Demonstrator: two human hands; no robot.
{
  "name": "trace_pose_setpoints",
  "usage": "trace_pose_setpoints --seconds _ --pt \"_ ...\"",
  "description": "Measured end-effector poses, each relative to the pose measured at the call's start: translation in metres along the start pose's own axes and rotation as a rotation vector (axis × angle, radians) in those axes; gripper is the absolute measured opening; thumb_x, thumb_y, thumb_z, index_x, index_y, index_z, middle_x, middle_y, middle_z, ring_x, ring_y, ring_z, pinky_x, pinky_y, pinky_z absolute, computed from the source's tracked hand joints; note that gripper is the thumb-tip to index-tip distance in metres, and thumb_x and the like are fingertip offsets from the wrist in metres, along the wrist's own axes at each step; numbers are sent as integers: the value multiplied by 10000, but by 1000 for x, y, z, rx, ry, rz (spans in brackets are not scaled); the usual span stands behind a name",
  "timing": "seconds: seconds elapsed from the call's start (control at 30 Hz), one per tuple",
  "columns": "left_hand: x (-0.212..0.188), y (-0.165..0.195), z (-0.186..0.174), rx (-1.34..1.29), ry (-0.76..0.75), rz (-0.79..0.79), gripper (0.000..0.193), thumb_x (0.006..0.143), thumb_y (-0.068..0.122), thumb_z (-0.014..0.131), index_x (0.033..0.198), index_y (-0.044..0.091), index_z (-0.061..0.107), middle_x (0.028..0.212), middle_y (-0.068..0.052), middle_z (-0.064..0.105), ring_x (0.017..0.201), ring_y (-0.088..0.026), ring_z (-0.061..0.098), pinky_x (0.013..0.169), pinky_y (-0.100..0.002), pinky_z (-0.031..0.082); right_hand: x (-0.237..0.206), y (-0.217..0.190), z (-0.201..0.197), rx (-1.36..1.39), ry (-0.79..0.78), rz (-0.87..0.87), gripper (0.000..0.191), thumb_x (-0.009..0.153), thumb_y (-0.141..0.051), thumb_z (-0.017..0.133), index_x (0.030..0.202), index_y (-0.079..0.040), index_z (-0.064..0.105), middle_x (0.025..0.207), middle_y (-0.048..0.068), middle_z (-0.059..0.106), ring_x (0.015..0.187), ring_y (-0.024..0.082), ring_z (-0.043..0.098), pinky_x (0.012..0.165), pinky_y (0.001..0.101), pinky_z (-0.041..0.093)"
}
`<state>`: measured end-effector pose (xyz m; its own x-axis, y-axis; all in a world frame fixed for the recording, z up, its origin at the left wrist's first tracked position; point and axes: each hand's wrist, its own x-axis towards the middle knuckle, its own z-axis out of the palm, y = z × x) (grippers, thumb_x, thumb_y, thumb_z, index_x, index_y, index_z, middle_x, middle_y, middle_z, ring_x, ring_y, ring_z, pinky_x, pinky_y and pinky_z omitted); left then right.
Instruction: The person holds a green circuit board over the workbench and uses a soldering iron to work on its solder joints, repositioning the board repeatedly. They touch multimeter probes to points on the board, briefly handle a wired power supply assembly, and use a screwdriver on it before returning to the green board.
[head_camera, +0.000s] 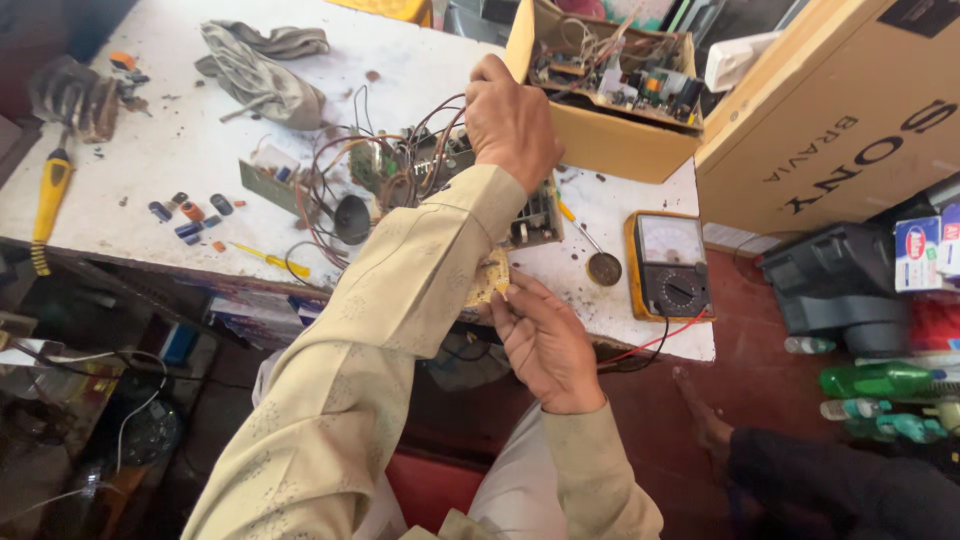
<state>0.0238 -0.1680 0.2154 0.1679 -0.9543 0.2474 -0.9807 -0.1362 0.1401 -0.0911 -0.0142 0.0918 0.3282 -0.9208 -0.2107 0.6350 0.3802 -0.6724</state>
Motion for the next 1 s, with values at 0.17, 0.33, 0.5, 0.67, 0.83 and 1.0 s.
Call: trace_pose_setpoints --seconds 0.17,0.33,0.5,0.67,0.83,1.0 --pt "-8 13 36 184 267 1 369 807 257 701 1043 -23 747 1121 -272 543 806 -319 612 493 -297 518 7 19 -14 -50 -32 15 329 985 -13 556 1284 118 597 1271 163 669 1157 225 633 1058 371 510" --pt "-17 19 57 268 288 34 353 851 202 684 1119 -25 722 1137 -234 529 825 -283 586 523 -301 523 7 28 -19 -214 -53 -35 340 991 -47 553 1293 97 617 1230 129 704 1125 196 684 1038 343 530" --pt "-8 14 58 257 157 107 315 906 173 690 1165 -5 698 1268 -165 467 955 -302 566 627 -314 530 8 -24 -26 -1166 351 -229 255 963 -174 614 968 25 774 816 121 765 659 233 696 606 372 545" --pt "-15 2 47 -51 209 167 458 712 131 760 1125 -51 679 1293 -213 439 955 -356 583 647 -351 568 71 -103 -18 -1704 246 -886 206 935 -150 684 1036 21 739 947 242 727 852 376 720 754 432 565" --pt "-55 -3 33 -582 197 288 389 730 106 798 1047 -75 662 1256 -285 475 1028 -447 581 814 -472 556 123 -114 0 -1790 -80 -775 222 829 -143 741 996 3 740 974 274 703 927 437 668 793 481 544" --pt "-127 -33 30 -977 180 316 275 854 127 772 1063 -26 681 1049 -211 623 995 -399 626 859 -462 514 139 -115 19 -2058 13 -630 160 780 -120 702 895 -10 714 941 255 675 931 431 651 800 497 528"
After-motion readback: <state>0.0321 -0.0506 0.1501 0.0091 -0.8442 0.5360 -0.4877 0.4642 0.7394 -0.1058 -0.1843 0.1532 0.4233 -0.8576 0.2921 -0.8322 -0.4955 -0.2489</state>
